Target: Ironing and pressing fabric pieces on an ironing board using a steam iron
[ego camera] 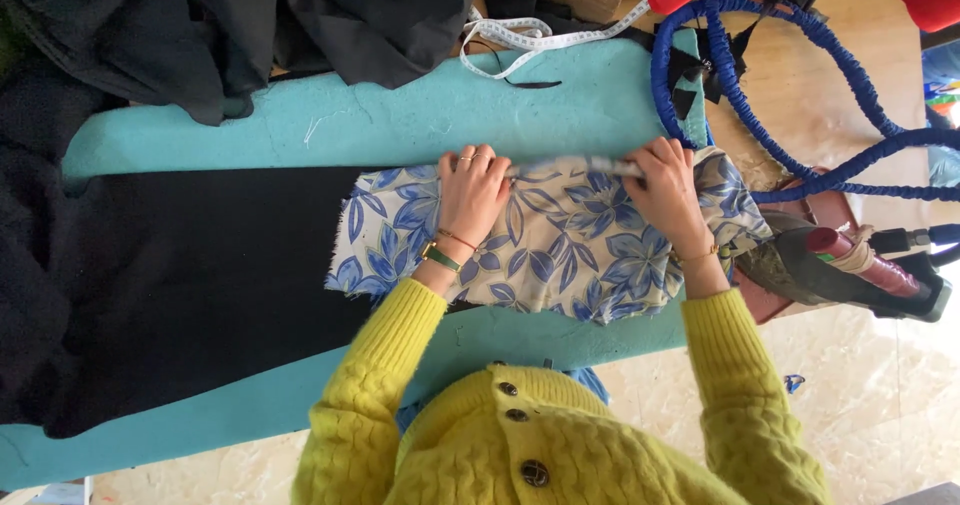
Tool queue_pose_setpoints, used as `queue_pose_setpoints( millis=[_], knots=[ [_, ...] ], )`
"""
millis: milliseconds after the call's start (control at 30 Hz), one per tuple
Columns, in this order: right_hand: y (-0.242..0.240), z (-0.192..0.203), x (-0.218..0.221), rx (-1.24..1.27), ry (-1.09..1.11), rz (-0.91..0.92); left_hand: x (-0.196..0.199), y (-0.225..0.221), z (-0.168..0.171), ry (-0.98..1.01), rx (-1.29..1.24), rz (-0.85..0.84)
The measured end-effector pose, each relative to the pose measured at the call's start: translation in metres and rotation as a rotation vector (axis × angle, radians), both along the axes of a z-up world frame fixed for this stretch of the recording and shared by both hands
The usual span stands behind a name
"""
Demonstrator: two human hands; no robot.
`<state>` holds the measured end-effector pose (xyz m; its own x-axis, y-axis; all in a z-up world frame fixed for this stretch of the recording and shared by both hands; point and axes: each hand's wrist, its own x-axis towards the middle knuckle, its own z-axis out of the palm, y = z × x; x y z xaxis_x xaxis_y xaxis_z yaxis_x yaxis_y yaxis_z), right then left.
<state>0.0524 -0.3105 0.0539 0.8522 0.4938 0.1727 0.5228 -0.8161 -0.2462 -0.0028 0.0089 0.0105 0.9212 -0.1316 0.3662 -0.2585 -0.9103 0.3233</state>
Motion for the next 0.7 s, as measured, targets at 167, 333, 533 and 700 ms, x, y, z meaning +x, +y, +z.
queue_pose_setpoints(
  millis=[167, 333, 533, 700],
  knots=[
    [-0.012, -0.001, -0.045, 0.071, -0.059, 0.029, -0.014, 0.006, -0.005, -0.086, -0.029, -0.088],
    [-0.016, 0.004, -0.073, 0.101, -0.108, 0.07, -0.027, 0.008, -0.016, -0.173, -0.004, -0.124],
    [-0.021, -0.003, -0.048, 0.104, -0.106, 0.001, -0.027, 0.006, 0.005, -0.146, -0.017, -0.045],
    [0.027, 0.038, -0.018, 0.172, -0.31, -0.355, -0.016, 0.006, 0.034, -0.159, 0.033, 0.239]
  ],
)
